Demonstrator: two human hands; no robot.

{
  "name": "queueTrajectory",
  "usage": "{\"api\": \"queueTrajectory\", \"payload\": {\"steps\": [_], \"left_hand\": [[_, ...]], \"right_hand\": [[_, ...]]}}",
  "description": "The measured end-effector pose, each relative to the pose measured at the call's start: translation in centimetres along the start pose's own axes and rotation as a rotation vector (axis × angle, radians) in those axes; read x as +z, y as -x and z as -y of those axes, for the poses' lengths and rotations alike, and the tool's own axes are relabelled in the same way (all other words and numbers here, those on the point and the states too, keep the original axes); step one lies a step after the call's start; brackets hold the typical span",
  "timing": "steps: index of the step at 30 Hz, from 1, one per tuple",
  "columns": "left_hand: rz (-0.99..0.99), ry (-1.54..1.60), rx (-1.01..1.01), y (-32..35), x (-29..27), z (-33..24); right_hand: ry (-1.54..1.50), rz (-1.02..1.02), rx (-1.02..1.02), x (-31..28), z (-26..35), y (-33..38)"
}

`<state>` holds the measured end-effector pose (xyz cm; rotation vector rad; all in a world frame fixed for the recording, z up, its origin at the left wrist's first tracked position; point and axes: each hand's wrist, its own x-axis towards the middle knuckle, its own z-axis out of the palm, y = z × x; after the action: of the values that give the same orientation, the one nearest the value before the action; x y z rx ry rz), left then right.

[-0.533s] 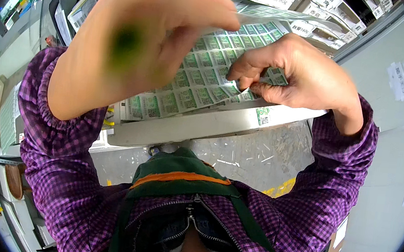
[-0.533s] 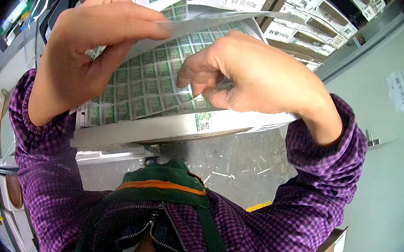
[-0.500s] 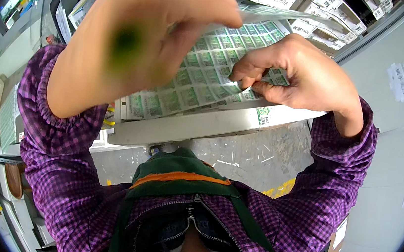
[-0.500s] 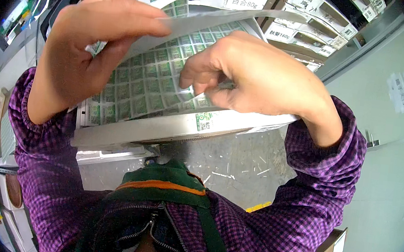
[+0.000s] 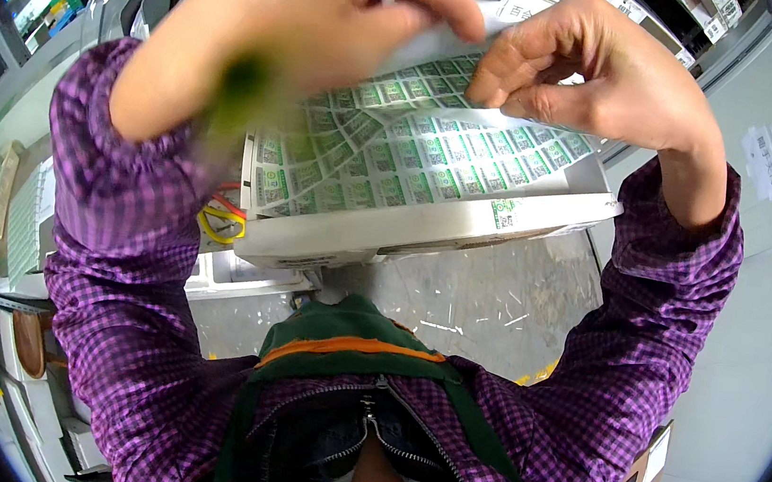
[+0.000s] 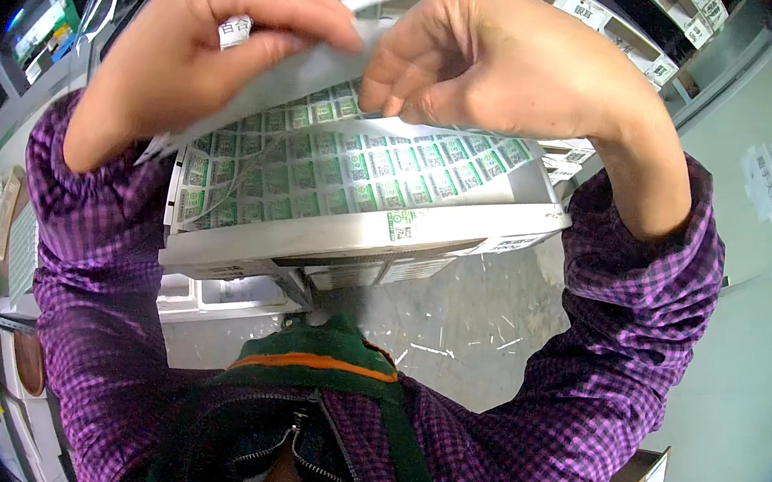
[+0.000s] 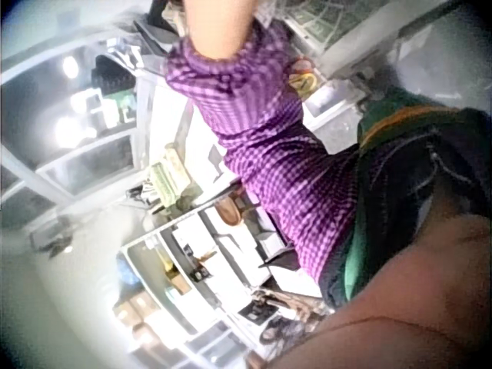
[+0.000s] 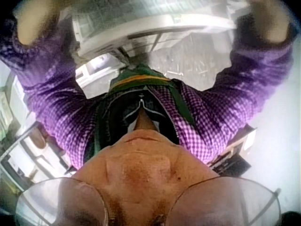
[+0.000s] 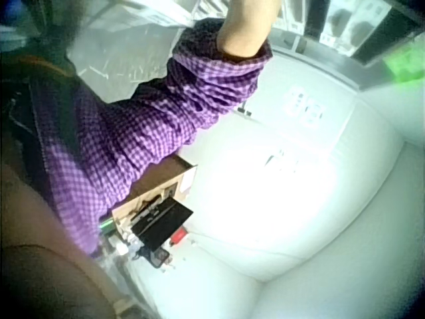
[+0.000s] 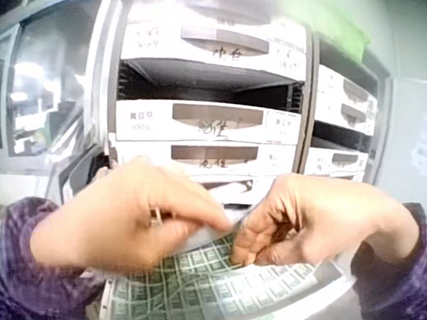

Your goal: The person takes sheets of small packets from a storage tray and checks them against a list while writing notes with a pen.

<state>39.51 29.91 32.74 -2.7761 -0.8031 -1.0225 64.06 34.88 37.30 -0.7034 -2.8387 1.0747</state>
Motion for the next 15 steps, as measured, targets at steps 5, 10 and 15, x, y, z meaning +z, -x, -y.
{"api": "queueTrajectory", "payload": {"steps": [5, 10, 15], "left_hand": [[-0.019, -0.158, 0.067, 0.8, 0.9, -1.9], [-0.001, -0.134, 0.042, 0.5, 1.2, -1.6], [-0.028, -0.064, -0.084, 0.8, 1.3, -1.8]], "right_hand": [[0.183, -0.116, -0.134, 1.4, -0.8, 0.3], [0.437, -0.430, -0.148, 2.5, -0.4, 1.4], [0.602, -0.631, -0.268, 3.4, -2.0, 1.0]]}}
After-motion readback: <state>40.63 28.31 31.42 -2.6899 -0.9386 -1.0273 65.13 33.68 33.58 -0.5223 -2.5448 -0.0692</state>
